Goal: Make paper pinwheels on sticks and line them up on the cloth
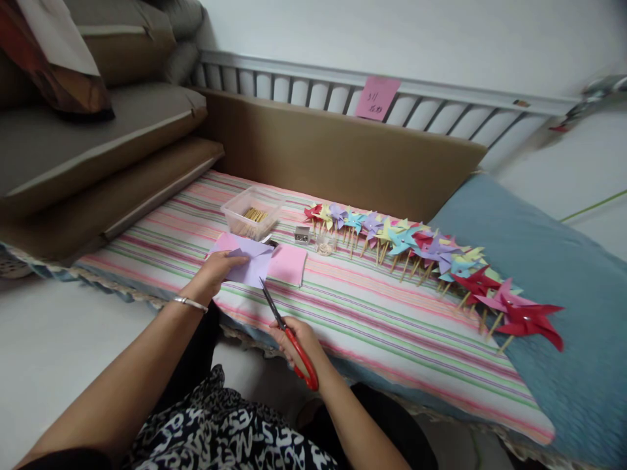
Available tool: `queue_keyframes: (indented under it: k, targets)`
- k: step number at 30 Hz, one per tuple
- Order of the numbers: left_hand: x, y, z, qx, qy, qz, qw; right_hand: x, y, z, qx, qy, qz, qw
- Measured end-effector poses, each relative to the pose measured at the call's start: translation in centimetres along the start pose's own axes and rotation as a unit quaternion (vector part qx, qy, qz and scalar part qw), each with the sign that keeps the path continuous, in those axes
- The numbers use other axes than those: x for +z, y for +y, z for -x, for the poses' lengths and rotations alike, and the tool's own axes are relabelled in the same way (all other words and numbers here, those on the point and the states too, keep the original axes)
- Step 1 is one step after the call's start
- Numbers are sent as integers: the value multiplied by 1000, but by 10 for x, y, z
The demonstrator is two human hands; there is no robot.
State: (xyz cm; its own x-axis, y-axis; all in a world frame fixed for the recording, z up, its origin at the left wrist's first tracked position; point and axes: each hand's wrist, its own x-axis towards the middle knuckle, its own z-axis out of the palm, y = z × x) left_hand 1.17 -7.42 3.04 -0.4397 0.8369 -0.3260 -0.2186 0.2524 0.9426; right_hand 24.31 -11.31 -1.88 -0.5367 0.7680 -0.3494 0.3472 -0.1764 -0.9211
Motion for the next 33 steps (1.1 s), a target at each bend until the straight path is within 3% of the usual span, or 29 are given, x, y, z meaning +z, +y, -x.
queue_keyframes:
  k: [33]
  targets:
    - [3,-13,0,-21,-51,18,998,2,-6,6,10,21,1,1000]
